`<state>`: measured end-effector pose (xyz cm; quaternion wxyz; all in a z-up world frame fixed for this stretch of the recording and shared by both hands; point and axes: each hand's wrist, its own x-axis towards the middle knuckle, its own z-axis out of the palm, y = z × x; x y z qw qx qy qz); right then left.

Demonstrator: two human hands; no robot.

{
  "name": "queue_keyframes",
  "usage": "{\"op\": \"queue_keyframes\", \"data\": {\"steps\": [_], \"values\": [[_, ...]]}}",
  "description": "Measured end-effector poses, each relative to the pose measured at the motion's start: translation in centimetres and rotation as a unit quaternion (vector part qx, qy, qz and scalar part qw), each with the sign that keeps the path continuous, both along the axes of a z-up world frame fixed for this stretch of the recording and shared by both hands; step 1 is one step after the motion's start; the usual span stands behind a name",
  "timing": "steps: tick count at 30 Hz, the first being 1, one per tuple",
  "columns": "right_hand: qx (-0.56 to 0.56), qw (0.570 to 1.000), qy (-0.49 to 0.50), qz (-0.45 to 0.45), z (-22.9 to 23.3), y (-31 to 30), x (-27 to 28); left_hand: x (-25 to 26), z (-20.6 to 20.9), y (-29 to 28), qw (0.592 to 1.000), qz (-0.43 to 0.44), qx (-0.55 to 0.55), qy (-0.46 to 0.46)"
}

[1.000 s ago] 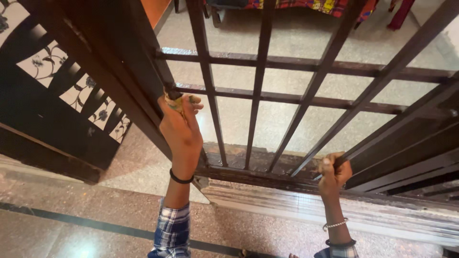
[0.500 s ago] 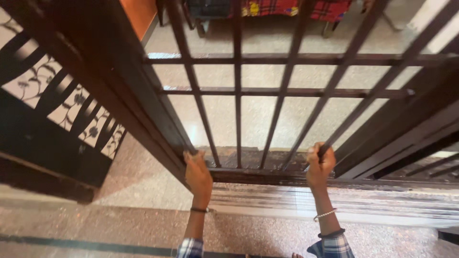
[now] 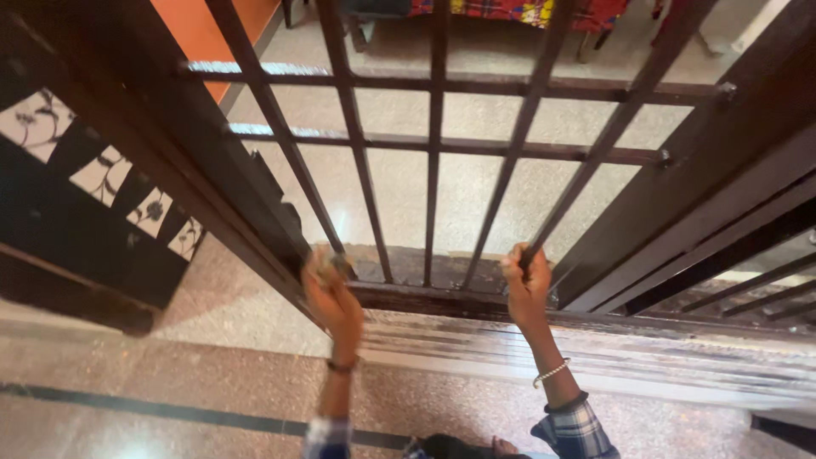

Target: The person cleans a metal gate by hand using a cloth, wiping the bars and frame repeatedly.

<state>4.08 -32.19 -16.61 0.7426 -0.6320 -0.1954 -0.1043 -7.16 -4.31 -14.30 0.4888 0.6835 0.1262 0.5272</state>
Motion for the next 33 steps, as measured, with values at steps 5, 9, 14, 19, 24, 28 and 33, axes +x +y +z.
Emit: {"op": "queue_keyframes", "data": {"steps": [5, 9, 14, 19, 24, 28, 33], "values": [[-0.032, 0.991, 0.044, 0.123, 1.4, -2.2, 0.1, 4.6, 13.7, 1.9, 0.993, -0.017, 0.079, -0.09], [-0.076, 0.981, 0.034, 0.174, 2.7, -3.2, 0.2, 7.9, 15.8, 0.5, 0.981, -0.049, 0.057, -0.178], [-0.079, 0.97, 0.003, 0.23, 3.8, -4.0, 1.0, 6.7, 7.8, -2.2, 0.975, 0.138, 0.173, -0.035], [-0.076, 0.964, 0.004, 0.256, 3.8, -5.0, 0.6, 4.0, -2.8, -2.9, 0.964, 0.166, 0.123, 0.167], [-0.087, 0.975, 0.016, 0.203, 4.3, -4.2, 0.0, 2.6, -6.2, -3.2, 0.956, 0.162, 0.142, 0.198], [-0.077, 0.978, 0.026, 0.193, 3.4, -3.8, 0.1, 2.1, -5.8, -5.7, 0.979, 0.16, 0.112, 0.054], [-0.009, 0.985, 0.015, 0.174, 2.7, -2.3, -0.5, 1.2, -3.3, -8.4, 0.991, 0.076, 0.081, 0.075]]}}
